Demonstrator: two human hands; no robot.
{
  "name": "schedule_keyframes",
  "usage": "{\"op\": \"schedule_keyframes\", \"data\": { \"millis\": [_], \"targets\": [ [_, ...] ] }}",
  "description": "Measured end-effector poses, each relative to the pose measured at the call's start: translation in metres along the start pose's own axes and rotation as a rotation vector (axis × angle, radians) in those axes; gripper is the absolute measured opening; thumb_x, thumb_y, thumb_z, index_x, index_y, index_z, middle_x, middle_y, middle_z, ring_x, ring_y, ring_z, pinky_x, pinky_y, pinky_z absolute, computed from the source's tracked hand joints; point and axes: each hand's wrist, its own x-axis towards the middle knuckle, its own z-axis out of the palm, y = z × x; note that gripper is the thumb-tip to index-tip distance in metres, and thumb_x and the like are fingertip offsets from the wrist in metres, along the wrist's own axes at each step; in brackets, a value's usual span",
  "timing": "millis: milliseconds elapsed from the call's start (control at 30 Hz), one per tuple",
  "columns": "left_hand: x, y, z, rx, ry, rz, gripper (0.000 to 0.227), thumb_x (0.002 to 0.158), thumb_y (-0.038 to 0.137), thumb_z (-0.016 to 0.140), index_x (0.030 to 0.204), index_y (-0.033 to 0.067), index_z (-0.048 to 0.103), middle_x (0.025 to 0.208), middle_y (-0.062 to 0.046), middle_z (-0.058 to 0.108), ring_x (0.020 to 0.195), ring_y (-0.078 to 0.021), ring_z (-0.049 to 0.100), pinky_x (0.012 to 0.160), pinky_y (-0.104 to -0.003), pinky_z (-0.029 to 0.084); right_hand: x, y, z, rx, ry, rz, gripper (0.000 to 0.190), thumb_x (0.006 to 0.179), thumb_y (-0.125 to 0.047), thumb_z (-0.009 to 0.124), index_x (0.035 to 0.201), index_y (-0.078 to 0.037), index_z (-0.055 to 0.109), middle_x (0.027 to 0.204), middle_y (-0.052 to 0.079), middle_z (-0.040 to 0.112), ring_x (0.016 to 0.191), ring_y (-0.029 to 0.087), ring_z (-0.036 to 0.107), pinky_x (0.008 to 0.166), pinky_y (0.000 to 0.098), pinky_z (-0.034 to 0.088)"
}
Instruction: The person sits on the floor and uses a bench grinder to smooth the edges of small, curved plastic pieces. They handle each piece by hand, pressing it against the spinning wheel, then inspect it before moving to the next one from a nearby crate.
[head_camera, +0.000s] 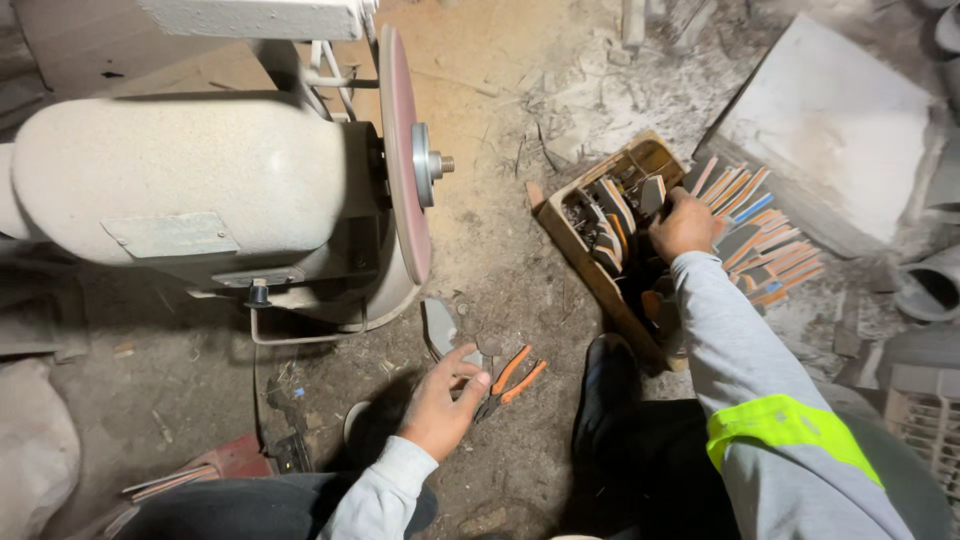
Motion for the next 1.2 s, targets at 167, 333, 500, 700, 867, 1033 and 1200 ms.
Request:
{"op": "schedule_keyframes", "data": {
  "millis": [167,333,500,700,867,1033,1200],
  "targets": [
    [-0.009,0.034,-0.015,0.226,-0.028,-0.046,0.056,0.09,0.035,0.066,0.14,0.0113,0.057,0.117,-0.01,0.075,0.112,-0.0256,0.071,0.099,-0.038,0.053,-0.006,-0.002,0.034,-0.052,-0.149,0.022,0.022,0.081,-0.015,0.074,0.102,-0.007,0.075,0.094,0.025,0.072,0.09,0.046,0.068,0.084,0.0526,0.053],
    [-0.022,0.047,-0.055,0.534,0.071,0.01,0.054,0.091,0.037,0.07,0.137,0.0087,0.059,0.123,-0.018,0.07,0.118,-0.0352,0.062,0.101,-0.044,0.047,-0.023,-0.03,0.022,-0.069,0.3,-0.157,0.036,0.078,-0.015,0.069,0.111,-0.002,0.072,0.101,0.027,0.066,0.097,0.047,0.063,0.089,0.0516,0.05],
    [-0.039,0.071,-0.09,0.488,0.283,0.081,0.055,0.09,0.036,0.069,0.134,0.0042,0.059,0.123,-0.021,0.068,0.111,-0.039,0.065,0.094,-0.045,0.051,-0.12,-0.159,0.07,0.145,-0.012,-0.698,0.016,0.072,-0.01,0.068,0.087,-0.006,0.064,0.094,0.02,0.063,0.092,0.041,0.057,0.084,0.0534,0.047],
    [-0.052,0.069,-0.102,0.417,0.29,-0.055,0.054,0.087,0.038,0.068,0.134,0.0112,0.063,0.115,-0.015,0.074,0.103,-0.0361,0.068,0.091,-0.044,0.053,-0.247,-0.242,0.146,0.129,-0.569,-0.432,0.054,0.078,-0.024,0.074,0.122,0.001,0.055,0.119,0.028,0.058,0.111,0.046,0.056,0.089,0.0526,0.051],
    [-0.052,0.041,-0.112,0.458,0.35,0.069,0.056,0.089,0.038,0.07,0.134,0.0061,0.06,0.114,-0.018,0.073,0.111,-0.0392,0.063,0.096,-0.047,0.049,-0.264,-0.234,0.17,0.137,-0.501,-0.385,0.041,0.085,-0.029,0.074,0.113,-0.003,0.059,0.115,0.023,0.063,0.108,0.045,0.062,0.088,0.0542,0.051],
    [-0.052,0.039,-0.107,0.486,0.279,-0.016,0.058,0.089,0.04,0.069,0.137,0.0086,0.058,0.124,-0.018,0.068,0.12,-0.0385,0.058,0.101,-0.046,0.046,-0.252,-0.222,0.157,0.344,-0.598,-0.194,0.053,0.072,-0.019,0.081,0.12,-0.005,0.062,0.105,0.02,0.07,0.101,0.043,0.069,0.087,0.0487,0.056],
    [-0.044,0.039,-0.08,0.502,0.216,0.078,0.064,0.089,0.038,0.072,0.139,0.0029,0.053,0.14,-0.022,0.056,0.128,-0.0407,0.051,0.106,-0.046,0.042,-0.213,-0.222,0.077,0.944,-0.808,0.13,0.06,0.08,-0.008,0.081,0.13,-0.002,0.05,0.1,0.014,0.069,0.096,0.028,0.073,0.084,0.039,0.06]
  ]
}}
